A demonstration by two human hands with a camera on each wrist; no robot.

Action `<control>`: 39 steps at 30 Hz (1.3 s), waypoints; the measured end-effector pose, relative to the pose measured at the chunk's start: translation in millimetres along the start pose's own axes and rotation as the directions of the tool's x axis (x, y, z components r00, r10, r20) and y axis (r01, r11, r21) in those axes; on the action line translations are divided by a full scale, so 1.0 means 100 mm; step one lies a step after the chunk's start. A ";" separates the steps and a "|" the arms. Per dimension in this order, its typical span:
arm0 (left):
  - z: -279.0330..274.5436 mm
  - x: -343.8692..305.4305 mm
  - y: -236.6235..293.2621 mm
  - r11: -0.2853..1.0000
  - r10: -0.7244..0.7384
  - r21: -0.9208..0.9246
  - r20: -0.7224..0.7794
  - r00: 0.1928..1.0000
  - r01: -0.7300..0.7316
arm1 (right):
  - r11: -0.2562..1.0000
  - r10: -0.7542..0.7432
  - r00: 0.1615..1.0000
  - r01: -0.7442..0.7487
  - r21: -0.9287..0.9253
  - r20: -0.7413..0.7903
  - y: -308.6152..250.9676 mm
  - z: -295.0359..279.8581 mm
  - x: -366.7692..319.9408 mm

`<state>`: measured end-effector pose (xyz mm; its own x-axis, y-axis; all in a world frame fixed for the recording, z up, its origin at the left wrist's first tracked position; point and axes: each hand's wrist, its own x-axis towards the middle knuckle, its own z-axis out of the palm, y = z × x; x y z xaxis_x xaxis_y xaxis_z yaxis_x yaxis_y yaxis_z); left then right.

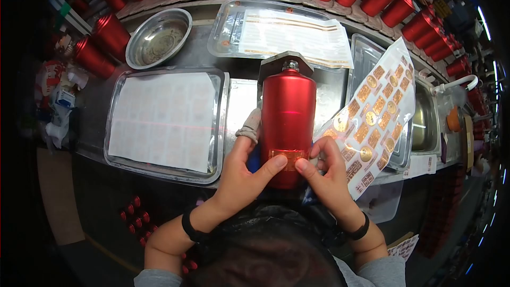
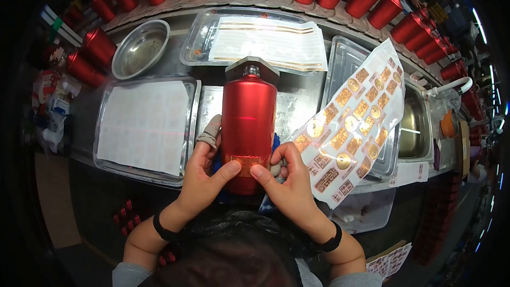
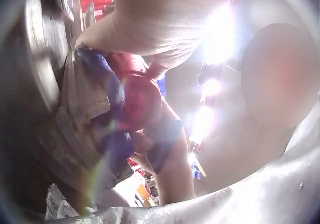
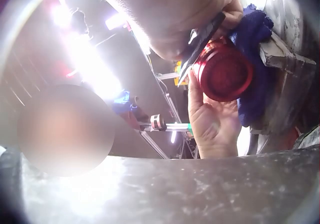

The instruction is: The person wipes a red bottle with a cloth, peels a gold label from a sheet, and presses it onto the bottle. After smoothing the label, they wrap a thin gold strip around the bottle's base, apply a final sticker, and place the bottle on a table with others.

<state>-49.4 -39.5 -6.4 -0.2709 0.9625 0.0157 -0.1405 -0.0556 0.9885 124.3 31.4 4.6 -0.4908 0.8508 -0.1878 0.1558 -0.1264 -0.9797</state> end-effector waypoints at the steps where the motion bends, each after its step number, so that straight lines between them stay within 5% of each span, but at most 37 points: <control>1: 0.00 0.00 0.01 1.000 -0.001 0.001 -0.002 1.000 0.001 | 1.000 0.004 1.000 -0.004 0.004 0.004 -0.02 0.00 0.00; 18: -0.05 -0.01 0.03 0.999 -0.022 -0.044 0.030 0.999 0.024 | 0.998 0.069 0.997 -0.069 -0.012 0.035 -0.12 -0.05 0.02; 21: -0.06 -0.02 0.06 0.991 -0.083 -0.106 0.025 0.996 0.086 | 0.965 -0.059 0.998 0.055 -0.258 -0.007 -0.12 -0.02 0.08; 39: -0.10 -0.01 -0.03 0.998 -0.011 -0.058 0.058 0.998 0.014 | 0.987 -0.040 0.999 0.038 -0.156 -0.013 -0.09 0.02 0.09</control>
<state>-58.3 -43.4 -11.3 -0.2133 0.9769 0.0140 -0.1993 -0.0575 0.9782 117.2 39.1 11.3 -0.4859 0.8615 -0.1472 0.2687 -0.0130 -0.9631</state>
